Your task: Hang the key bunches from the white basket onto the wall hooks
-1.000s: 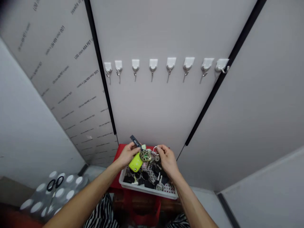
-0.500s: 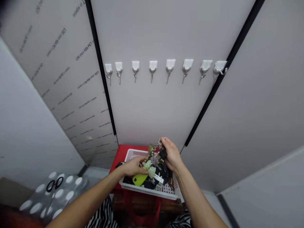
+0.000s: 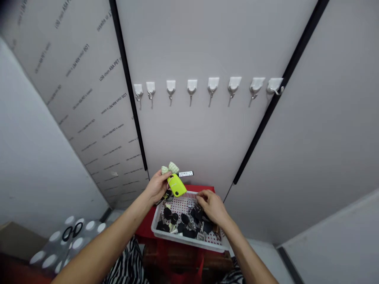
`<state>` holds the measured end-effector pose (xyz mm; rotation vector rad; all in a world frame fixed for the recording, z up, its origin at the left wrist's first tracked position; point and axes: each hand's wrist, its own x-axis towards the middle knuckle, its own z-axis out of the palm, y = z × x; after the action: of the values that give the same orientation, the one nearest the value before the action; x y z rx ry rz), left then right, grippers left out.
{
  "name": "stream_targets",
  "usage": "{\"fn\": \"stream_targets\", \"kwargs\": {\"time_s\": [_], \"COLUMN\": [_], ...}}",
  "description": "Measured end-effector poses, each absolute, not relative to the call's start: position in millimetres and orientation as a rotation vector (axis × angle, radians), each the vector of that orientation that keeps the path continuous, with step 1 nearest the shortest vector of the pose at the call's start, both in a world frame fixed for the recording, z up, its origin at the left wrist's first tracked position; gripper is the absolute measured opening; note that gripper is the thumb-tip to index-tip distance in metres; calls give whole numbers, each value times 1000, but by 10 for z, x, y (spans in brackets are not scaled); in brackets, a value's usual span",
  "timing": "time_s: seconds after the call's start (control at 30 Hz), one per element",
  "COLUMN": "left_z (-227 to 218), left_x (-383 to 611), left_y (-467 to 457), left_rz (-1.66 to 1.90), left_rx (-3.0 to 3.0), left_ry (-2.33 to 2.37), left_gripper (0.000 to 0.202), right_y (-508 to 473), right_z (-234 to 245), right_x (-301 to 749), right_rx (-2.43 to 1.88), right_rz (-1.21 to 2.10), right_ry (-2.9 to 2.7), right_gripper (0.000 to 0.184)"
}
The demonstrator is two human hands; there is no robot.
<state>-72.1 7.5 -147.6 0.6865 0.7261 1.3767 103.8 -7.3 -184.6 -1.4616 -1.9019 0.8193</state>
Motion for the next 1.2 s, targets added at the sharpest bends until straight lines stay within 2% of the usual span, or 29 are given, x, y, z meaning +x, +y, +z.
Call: {"fn": "stream_targets", "kwargs": {"time_s": [0.17,0.33,0.53,0.73,0.87,1.0,1.2], "left_z": [-1343,-1289,-1514,-1686,-1686,-1706,-1732], "left_x": [-570,-606,-848,-854,-805,-741,-686], "left_y": [92,109,162,15,-142,-230,-212], "left_rz": [1401,1482,1483,1488,1327,1321,1385], "left_rx": [533,455,601,1426,1902,1959,1722], "left_ry": [563,559,888,1358,1218,1175,1168], "left_gripper": [18,13,16,44,46,56,44], "right_y": [-90,-133,-200,-150,-46,22,60], "right_z": [-1761,-1779,-1586,-1444,-1463,-1496,-1541], "right_x": [622,423,600,545,461,373,307], "right_rx": [-1076,-951,-908,-899,-925,-950,-943], "right_rz": [1083,1419,1766,1799,1725,1688,1613], "right_ry": [-1811,-1634,-1397,-1176,-1044,-880,-890], "right_gripper": [41,27,20,22,19,15,15]}}
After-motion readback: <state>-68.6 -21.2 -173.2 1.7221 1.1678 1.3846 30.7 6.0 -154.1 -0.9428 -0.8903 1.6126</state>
